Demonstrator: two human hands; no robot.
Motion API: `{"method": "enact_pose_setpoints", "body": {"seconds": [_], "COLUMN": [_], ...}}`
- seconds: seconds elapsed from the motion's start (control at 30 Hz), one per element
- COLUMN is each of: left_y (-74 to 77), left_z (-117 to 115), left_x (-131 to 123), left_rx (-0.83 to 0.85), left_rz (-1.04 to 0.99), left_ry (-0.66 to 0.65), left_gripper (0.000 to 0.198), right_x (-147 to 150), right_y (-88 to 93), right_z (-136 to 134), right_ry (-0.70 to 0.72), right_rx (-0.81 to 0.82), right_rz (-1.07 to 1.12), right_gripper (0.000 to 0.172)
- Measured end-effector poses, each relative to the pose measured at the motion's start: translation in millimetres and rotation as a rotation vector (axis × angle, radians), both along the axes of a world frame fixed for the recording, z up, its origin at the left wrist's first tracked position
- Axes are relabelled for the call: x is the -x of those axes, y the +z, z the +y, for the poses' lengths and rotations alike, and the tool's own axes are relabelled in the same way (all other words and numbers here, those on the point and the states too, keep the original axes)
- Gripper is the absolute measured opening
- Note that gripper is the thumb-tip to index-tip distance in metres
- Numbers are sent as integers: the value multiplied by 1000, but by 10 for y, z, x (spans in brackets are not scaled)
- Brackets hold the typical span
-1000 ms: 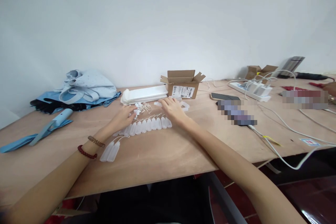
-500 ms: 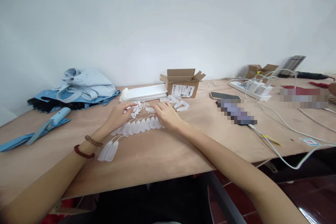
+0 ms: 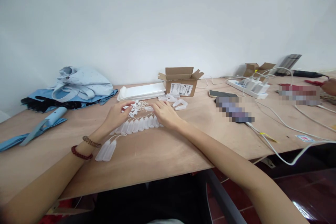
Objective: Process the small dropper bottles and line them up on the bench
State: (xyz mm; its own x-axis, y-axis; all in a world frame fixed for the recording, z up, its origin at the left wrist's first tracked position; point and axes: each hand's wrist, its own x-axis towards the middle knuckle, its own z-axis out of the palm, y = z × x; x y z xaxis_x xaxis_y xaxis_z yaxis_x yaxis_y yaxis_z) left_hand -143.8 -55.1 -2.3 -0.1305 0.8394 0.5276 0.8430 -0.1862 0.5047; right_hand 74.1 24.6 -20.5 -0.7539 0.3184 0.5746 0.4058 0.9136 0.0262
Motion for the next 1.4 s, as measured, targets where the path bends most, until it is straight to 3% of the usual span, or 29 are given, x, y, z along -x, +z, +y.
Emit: {"method": "enact_pose_setpoints", "body": {"seconds": [0.27, 0.67, 0.97, 1.13, 1.4], "left_y": [-63, -63, 37, 75, 148], "left_z": [45, 57, 20, -17, -92], "left_x": [32, 67, 43, 5, -112], "left_rx": [267, 244, 197, 102, 83], "left_rz": [69, -5, -131, -170, -74], "left_ry": [-44, 4, 91, 6, -97], "left_gripper": [30, 30, 31, 30, 26], "right_x": [2, 11, 7, 7, 24], "right_y": [11, -2, 6, -9, -18], "right_z": [-25, -18, -33, -18, 0], "right_ry": [15, 42, 32, 33, 40], "right_rx": [6, 12, 30, 21, 18], "right_rz": [10, 24, 16, 20, 37], "right_gripper": [34, 32, 32, 33, 33]}}
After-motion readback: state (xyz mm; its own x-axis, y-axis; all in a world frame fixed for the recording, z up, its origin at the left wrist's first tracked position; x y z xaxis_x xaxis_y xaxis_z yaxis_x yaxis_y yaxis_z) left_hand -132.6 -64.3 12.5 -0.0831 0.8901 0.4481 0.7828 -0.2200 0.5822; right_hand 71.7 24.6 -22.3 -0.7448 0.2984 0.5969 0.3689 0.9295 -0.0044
